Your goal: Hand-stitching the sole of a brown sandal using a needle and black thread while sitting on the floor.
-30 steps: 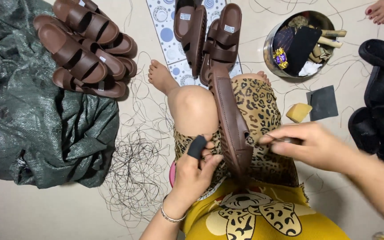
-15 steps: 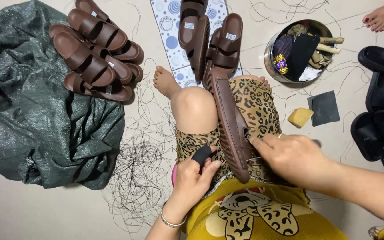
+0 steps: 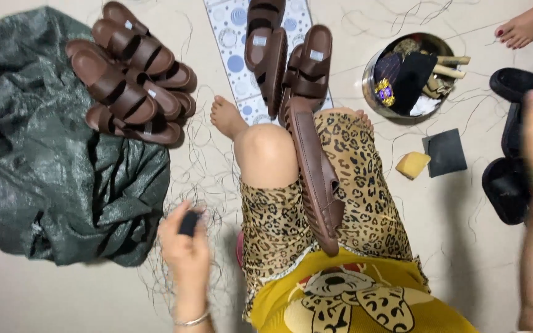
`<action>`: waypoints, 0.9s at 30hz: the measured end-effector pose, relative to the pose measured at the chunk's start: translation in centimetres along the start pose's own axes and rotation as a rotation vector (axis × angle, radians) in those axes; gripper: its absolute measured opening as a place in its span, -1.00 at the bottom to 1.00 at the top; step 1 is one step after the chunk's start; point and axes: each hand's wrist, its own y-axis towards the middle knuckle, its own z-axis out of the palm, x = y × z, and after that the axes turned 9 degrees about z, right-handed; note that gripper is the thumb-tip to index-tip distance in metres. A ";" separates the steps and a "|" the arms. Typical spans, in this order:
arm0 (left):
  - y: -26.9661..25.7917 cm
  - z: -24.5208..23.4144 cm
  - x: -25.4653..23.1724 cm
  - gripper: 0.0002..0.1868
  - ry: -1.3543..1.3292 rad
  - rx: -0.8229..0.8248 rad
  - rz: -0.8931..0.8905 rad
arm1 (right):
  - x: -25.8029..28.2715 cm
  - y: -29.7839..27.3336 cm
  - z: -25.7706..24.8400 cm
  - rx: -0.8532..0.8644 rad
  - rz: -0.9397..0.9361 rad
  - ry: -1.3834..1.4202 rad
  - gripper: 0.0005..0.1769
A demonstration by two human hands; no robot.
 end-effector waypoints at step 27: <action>-3.3 4.5 -11.3 -0.51 -1.140 0.677 0.109 | 28.4 -10.9 4.0 0.936 0.217 1.076 -0.46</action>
